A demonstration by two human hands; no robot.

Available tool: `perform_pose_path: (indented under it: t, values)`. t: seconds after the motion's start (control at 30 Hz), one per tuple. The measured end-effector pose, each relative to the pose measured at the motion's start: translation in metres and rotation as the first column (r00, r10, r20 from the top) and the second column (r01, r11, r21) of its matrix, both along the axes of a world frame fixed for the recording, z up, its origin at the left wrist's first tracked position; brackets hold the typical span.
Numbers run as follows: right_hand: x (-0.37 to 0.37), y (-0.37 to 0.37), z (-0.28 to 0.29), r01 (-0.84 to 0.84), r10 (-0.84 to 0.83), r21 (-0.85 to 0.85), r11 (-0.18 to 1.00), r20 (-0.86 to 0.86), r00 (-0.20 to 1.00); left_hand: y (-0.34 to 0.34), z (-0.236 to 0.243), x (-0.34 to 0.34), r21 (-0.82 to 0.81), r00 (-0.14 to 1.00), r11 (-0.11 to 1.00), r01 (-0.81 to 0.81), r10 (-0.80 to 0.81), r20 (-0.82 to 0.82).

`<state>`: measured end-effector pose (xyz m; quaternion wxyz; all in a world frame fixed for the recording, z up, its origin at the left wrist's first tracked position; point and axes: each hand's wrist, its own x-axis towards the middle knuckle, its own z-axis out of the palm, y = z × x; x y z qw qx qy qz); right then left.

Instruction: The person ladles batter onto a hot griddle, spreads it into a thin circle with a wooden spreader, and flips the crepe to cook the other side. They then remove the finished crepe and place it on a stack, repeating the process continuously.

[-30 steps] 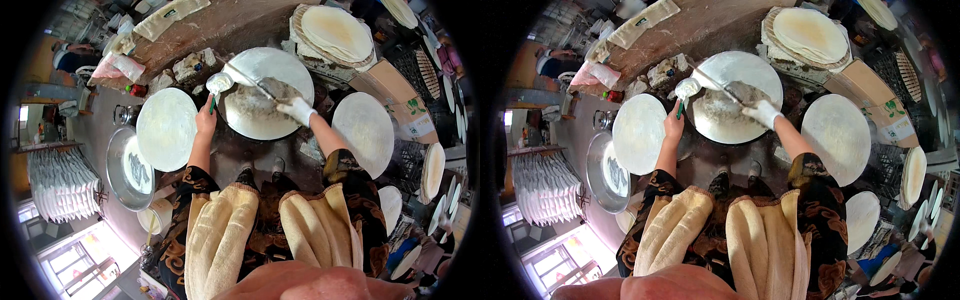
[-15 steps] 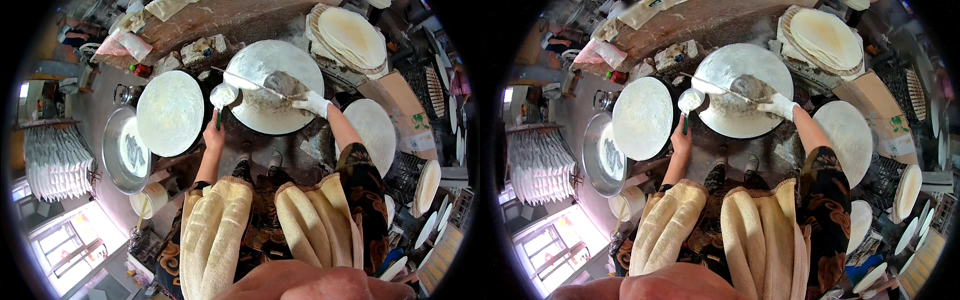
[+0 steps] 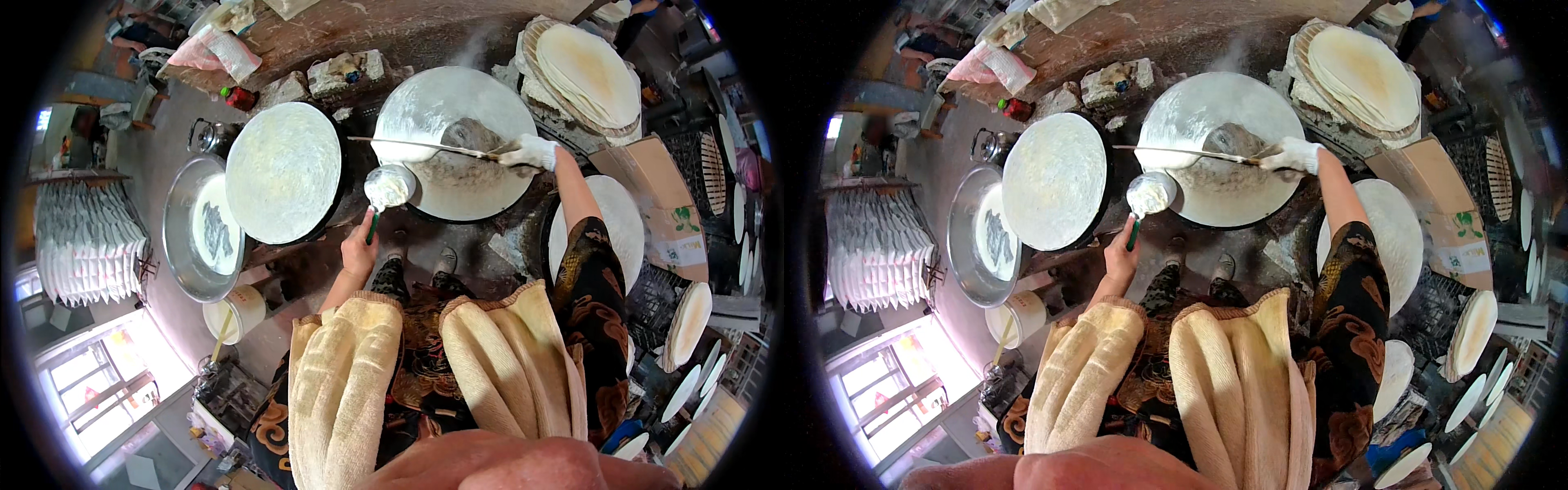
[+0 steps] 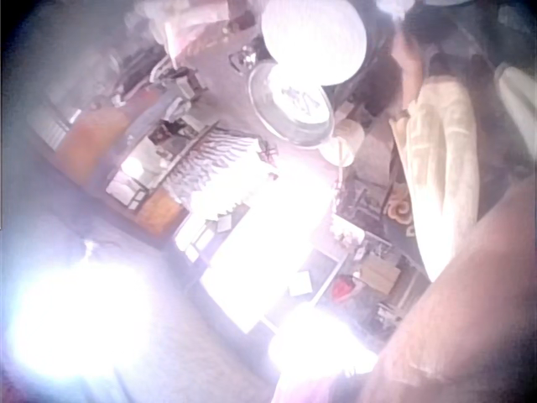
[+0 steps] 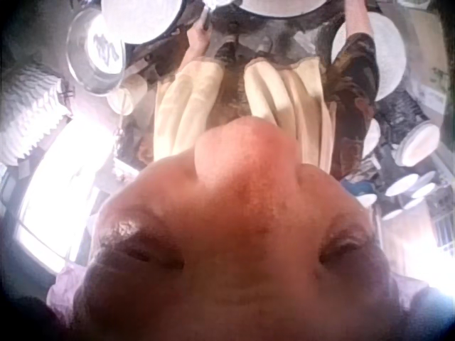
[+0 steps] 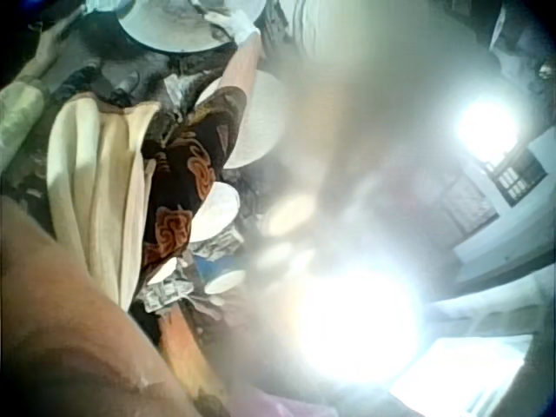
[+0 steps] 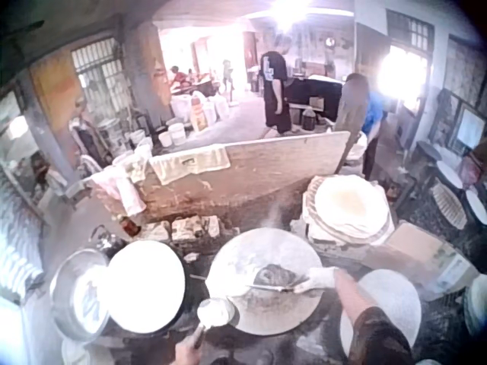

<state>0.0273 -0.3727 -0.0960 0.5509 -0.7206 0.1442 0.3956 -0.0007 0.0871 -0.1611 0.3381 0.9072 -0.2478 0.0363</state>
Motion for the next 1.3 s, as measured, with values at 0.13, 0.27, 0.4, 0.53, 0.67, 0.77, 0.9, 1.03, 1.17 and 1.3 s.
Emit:
perform_pose_path:
  t: [0.13, 0.27, 0.4, 0.53, 0.67, 0.77, 0.9, 1.03, 1.17, 1.3]
  values:
    - [0.020, -0.036, 0.000, 0.010, -0.006, -0.056, 0.998, 0.069, 0.998, 0.000, 0.013, -0.015, 0.025, 0.990, 0.991, 0.134, -0.133, -0.040]
    - [0.031, -0.007, -0.026, -0.040, 0.076, -0.138, 0.990, 0.260, 0.963, -0.010, 0.037, -0.017, -0.031, 0.980, 0.980, 0.195, -0.196, -0.031]
    - [0.017, -0.012, 0.011, -0.193, 0.193, -0.035, 0.981, 0.002, 0.981, -0.011, 0.055, 0.003, -0.289, 0.999, 0.956, -0.046, 0.051, 0.010]
    - [-0.002, -0.070, -0.027, 0.042, -0.022, -0.110, 0.993, 0.170, 0.985, -0.014, 0.100, 0.039, -0.634, 0.816, 0.545, -0.548, 0.183, -0.549]
    - [0.006, -0.044, -0.031, -0.042, 0.043, -0.018, 0.999, 0.086, 0.995, 0.040, 0.112, 0.068, -0.735, 0.762, 0.204, -0.647, 0.159, -0.627]
    - [-0.014, -0.054, 0.005, -0.115, 0.117, 0.025, 0.993, -0.093, 0.989, 0.071, 0.109, 0.068, -0.719, 0.719, 0.040, -0.694, 0.075, -0.691]
    - [0.007, -0.085, -0.016, -0.229, 0.256, -0.163, 0.960, 0.175, 0.951, 0.094, 0.103, 0.046, -0.660, 0.659, -0.085, -0.747, 0.042, -0.751]
    - [0.061, -0.029, -0.028, -0.177, 0.176, -0.007, 0.984, 0.119, 0.977, 0.101, 0.105, 0.026, -0.646, 0.670, -0.187, -0.740, -0.121, -0.733]
    - [0.047, -0.036, 0.006, -0.405, 0.405, -0.113, 0.907, -0.019, 0.914, 0.102, 0.104, 0.032, -0.645, 0.689, -0.244, -0.725, -0.234, -0.686]
    - [-0.038, -0.078, 0.047, -0.337, 0.339, -0.382, 0.861, -0.066, 0.939, 0.123, 0.109, 0.038, -0.667, 0.711, -0.254, -0.701, -0.326, -0.623]
